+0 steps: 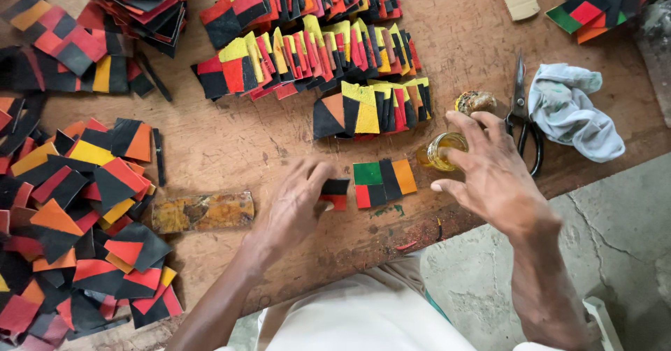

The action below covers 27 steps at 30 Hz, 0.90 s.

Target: The person picks up small colored leather pieces from a pile on the workbench and aligns and stacks them into neat piles, occasionally reaching for a jar and rearranging stacks. The person continues building up stacks of the multicolored pieces across the bench.

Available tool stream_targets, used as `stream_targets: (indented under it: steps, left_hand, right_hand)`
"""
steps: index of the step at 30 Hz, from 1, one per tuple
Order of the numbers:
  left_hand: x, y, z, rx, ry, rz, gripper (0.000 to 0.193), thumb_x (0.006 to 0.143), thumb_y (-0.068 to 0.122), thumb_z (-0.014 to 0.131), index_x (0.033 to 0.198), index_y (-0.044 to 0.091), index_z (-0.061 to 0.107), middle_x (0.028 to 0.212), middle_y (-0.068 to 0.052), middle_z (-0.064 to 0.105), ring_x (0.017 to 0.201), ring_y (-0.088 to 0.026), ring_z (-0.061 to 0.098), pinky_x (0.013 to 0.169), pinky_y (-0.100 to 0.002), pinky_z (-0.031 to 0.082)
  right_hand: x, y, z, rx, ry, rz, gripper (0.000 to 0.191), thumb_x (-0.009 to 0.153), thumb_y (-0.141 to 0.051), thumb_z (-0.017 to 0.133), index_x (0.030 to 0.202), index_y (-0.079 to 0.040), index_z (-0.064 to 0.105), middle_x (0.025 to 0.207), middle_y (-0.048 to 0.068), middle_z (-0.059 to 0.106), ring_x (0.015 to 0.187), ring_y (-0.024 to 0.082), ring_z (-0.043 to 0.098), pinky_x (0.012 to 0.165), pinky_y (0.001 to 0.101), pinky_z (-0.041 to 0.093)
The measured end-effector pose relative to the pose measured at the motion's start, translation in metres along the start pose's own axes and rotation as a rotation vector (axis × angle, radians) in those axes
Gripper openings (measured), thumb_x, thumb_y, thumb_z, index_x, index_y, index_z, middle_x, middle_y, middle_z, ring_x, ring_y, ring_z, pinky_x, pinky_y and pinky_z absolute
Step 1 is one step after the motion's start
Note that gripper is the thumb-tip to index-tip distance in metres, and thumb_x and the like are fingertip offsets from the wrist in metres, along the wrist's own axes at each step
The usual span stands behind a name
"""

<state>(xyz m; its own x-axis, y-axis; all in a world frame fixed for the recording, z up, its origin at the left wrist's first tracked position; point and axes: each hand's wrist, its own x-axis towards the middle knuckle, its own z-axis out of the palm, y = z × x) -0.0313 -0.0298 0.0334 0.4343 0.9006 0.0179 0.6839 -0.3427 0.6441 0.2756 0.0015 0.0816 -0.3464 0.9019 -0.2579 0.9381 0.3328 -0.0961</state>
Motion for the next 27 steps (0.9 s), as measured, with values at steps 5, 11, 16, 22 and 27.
stream_targets:
  steps: [5,11,16,22,27]
  left_hand:
    - [0.001,-0.001,0.003,-0.391,-0.031,-0.141,0.040,0.082,-0.004,0.075,0.118,0.007,0.064,0.100,-0.008,0.074,0.090,-0.020,0.072,0.079,-0.033,0.058]
    - [0.007,-0.004,0.017,-0.857,0.045,-0.171,0.037,0.081,-0.003,0.078,0.115,0.005,0.064,0.100,-0.001,0.071,0.085,-0.005,0.066,0.075,-0.024,0.056]
    - [0.002,-0.018,0.036,-1.195,0.064,-0.225,0.026,0.088,-0.002,0.079,0.112,0.002,0.070,0.104,0.000,0.071,0.092,-0.006,0.065,0.079,-0.023,0.057]
    - [0.008,-0.027,0.048,-1.304,0.015,-0.320,0.027,0.090,-0.003,0.079,0.116,0.000,0.074,0.107,-0.006,0.074,0.091,-0.009,0.065,0.079,-0.025,0.056]
    - [0.012,-0.018,0.047,-1.546,-0.022,-0.234,0.030,0.090,-0.005,0.079,0.118,-0.002,0.069,0.114,-0.008,0.073,0.102,-0.013,0.070,0.092,-0.031,0.061]
  right_hand:
    - [-0.017,0.005,-0.008,0.105,0.197,-0.045,0.050,0.069,-0.037,0.082,0.112,-0.011,0.076,0.151,0.011,0.040,0.140,0.036,0.030,0.117,0.0466,0.031]
    - [0.009,0.001,-0.005,0.026,0.006,-0.041,0.044,0.070,-0.038,0.086,0.101,-0.009,0.076,0.154,0.008,0.038,0.143,0.034,0.030,0.120,0.0436,0.032]
    - [-0.024,0.005,-0.015,0.113,0.217,-0.063,0.048,0.067,-0.029,0.086,0.110,-0.009,0.077,0.151,0.012,0.043,0.139,0.037,0.032,0.115,0.0481,0.036]
    - [-0.048,0.000,-0.018,0.183,0.331,-0.062,0.039,0.069,-0.024,0.086,0.104,-0.009,0.077,0.145,0.011,0.052,0.138,0.035,0.040,0.112,0.0453,0.042]
    - [-0.075,-0.021,-0.016,0.324,0.815,0.069,0.041,0.087,-0.029,0.086,0.117,-0.009,0.068,0.136,0.013,0.052,0.134,0.026,0.048,0.108,0.0374,0.045]
